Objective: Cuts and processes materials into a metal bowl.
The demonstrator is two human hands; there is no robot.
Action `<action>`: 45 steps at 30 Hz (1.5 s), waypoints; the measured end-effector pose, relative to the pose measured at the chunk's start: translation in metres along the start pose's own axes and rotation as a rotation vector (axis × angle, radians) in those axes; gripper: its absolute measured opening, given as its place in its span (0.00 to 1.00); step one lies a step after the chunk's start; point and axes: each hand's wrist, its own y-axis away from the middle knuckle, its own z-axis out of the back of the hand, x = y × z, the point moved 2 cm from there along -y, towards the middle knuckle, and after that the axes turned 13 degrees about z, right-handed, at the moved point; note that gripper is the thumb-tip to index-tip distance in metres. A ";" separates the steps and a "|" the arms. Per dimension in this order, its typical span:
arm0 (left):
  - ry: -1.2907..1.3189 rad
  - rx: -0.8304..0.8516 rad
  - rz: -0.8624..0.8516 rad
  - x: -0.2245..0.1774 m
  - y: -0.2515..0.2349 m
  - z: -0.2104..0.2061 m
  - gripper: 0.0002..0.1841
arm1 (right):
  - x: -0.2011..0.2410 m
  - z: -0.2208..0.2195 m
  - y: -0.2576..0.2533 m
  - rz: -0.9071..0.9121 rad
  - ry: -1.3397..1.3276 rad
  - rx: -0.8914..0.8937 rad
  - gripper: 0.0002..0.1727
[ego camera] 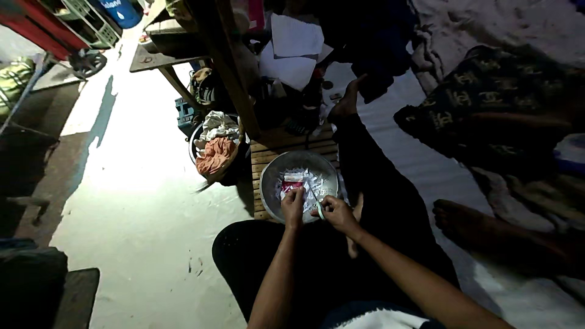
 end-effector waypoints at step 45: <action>0.182 -0.245 0.002 -0.002 0.025 0.035 0.10 | -0.009 -0.019 -0.006 0.136 -0.137 0.181 0.23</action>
